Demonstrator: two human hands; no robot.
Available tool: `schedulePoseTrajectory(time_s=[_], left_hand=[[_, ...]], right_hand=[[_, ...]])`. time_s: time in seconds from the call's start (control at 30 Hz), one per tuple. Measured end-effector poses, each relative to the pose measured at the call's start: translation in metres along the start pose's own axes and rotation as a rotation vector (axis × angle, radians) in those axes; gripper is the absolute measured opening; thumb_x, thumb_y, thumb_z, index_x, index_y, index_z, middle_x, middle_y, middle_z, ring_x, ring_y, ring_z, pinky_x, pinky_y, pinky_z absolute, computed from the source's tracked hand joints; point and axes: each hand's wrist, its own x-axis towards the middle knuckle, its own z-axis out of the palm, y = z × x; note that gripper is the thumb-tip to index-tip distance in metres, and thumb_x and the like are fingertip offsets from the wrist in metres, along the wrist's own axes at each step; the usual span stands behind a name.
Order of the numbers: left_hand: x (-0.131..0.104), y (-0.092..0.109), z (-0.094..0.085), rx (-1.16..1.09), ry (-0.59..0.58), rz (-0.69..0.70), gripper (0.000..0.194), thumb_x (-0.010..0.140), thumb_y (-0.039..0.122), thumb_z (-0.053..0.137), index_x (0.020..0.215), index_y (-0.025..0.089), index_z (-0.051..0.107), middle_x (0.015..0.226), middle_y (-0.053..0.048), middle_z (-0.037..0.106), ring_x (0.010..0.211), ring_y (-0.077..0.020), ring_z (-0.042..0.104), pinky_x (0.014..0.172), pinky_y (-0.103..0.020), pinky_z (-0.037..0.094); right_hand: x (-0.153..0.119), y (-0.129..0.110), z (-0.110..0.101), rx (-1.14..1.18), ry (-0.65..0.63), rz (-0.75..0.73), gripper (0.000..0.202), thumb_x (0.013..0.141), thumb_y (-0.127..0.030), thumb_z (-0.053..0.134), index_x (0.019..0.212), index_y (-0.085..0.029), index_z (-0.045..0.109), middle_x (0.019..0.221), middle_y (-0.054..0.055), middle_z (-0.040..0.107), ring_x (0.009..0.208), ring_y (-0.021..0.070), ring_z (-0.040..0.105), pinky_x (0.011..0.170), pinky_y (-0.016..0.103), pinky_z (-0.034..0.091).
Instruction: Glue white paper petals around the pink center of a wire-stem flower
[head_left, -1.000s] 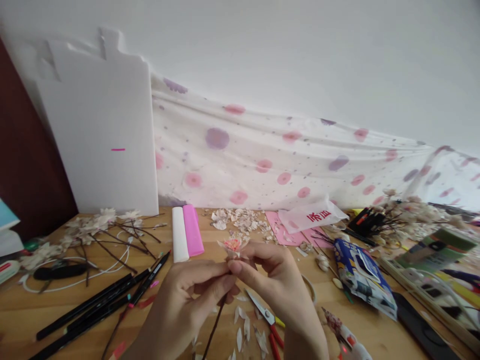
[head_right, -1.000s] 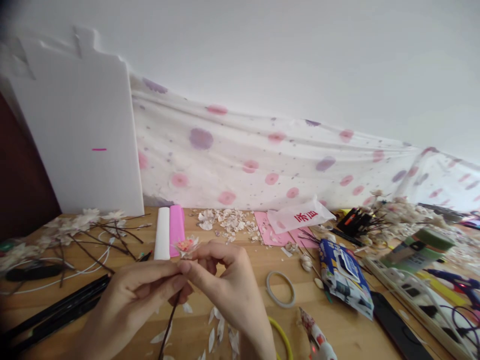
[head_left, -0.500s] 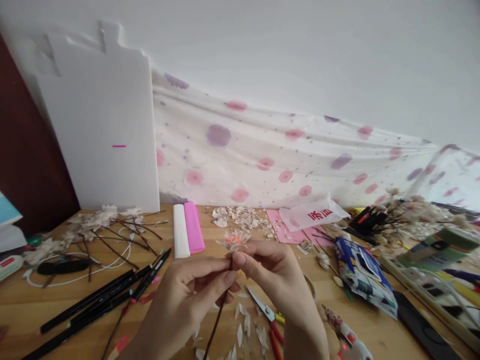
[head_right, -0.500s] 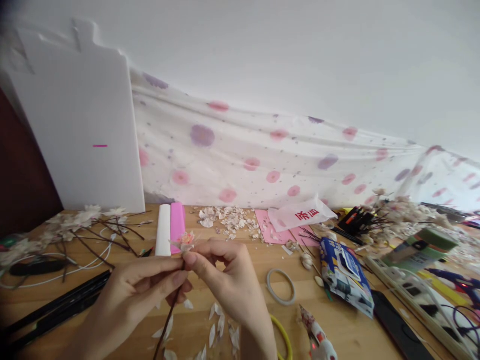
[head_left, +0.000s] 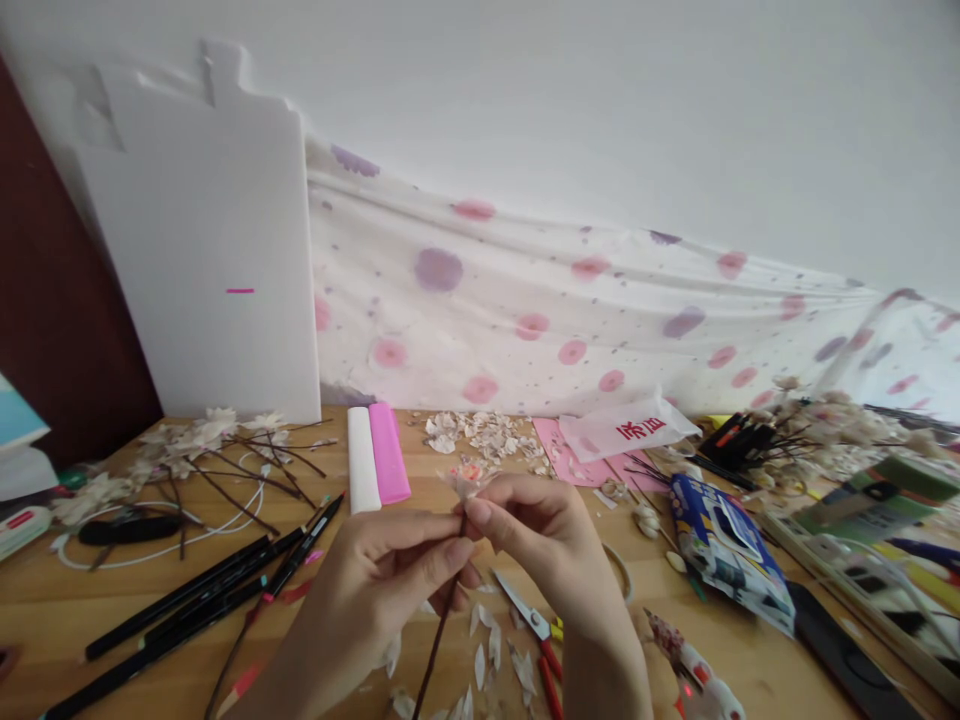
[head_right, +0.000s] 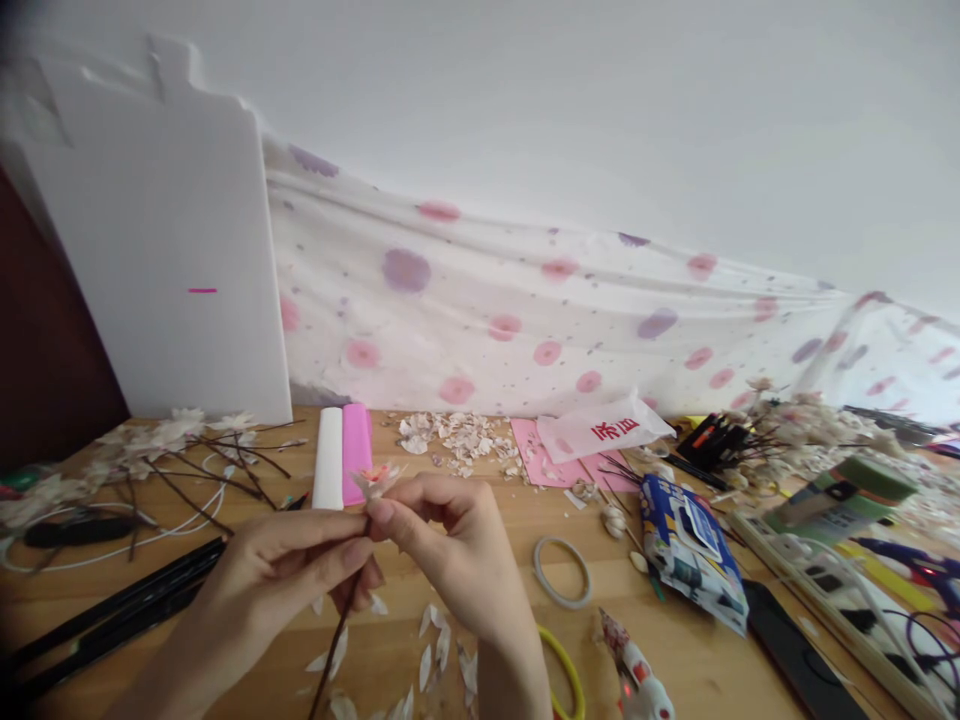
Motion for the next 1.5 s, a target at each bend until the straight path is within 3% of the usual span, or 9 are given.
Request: schedulePoseTrajectory(time_s=[0.37, 0.6, 0.73, 0.97, 1.23, 1.5], left_hand=[[-0.001, 0.006, 0.004, -0.129, 0.059, -0.087, 0.025, 0.084, 0.040, 0.077, 0.089, 0.016, 0.083, 0.065, -0.002, 0.072, 0.061, -0.0116, 0.063, 0.060, -0.021, 0.052], [0.003, -0.005, -0.002, -0.140, -0.006, -0.035, 0.028, 0.085, 0.044, 0.077, 0.087, 0.016, 0.083, 0.066, -0.003, 0.072, 0.060, -0.0103, 0.064, 0.058, -0.019, 0.051], [0.001, -0.002, 0.002, -0.131, 0.082, -0.064, 0.025, 0.082, 0.040, 0.080, 0.091, 0.018, 0.085, 0.066, -0.002, 0.072, 0.061, -0.0107, 0.063, 0.060, -0.020, 0.051], [0.000, 0.002, 0.005, -0.106, 0.102, -0.049, 0.016, 0.082, 0.034, 0.078, 0.085, 0.021, 0.085, 0.066, -0.001, 0.073, 0.062, -0.0108, 0.063, 0.060, -0.020, 0.051], [0.003, -0.001, -0.001, -0.066, 0.051, -0.017, 0.031, 0.084, 0.043, 0.075, 0.070, 0.016, 0.080, 0.064, -0.003, 0.071, 0.061, -0.0121, 0.062, 0.059, -0.021, 0.050], [0.006, -0.005, -0.004, -0.133, 0.019, 0.011, 0.031, 0.085, 0.045, 0.077, 0.074, 0.017, 0.081, 0.064, -0.003, 0.072, 0.059, -0.0103, 0.063, 0.056, -0.017, 0.051]], right_hand=[[0.003, -0.001, 0.000, 0.005, -0.004, 0.059, 0.031, 0.079, -0.048, 0.080, 0.066, -0.021, 0.073, 0.059, -0.001, 0.066, 0.053, 0.0085, 0.049, 0.048, 0.021, 0.038], [0.004, 0.001, 0.000, -0.031, 0.012, 0.019, 0.033, 0.081, -0.048, 0.077, 0.066, -0.020, 0.074, 0.059, -0.001, 0.064, 0.051, 0.0080, 0.047, 0.048, 0.021, 0.038], [0.005, 0.000, 0.001, -0.018, -0.006, 0.017, 0.030, 0.083, -0.043, 0.078, 0.064, -0.020, 0.074, 0.059, -0.001, 0.064, 0.052, 0.0075, 0.047, 0.049, 0.020, 0.039], [0.005, 0.001, 0.003, 0.087, -0.036, 0.023, 0.030, 0.082, -0.044, 0.080, 0.065, -0.021, 0.072, 0.058, -0.003, 0.062, 0.049, 0.0075, 0.046, 0.048, 0.022, 0.037], [0.006, 0.018, 0.006, 0.298, -0.064, 0.101, 0.033, 0.080, -0.047, 0.083, 0.068, -0.021, 0.068, 0.057, -0.005, 0.060, 0.047, 0.0068, 0.044, 0.046, 0.022, 0.032], [0.005, 0.015, 0.009, 0.275, -0.037, 0.100, 0.029, 0.084, -0.045, 0.081, 0.072, -0.020, 0.070, 0.057, -0.006, 0.056, 0.048, 0.0047, 0.041, 0.046, 0.019, 0.030]])
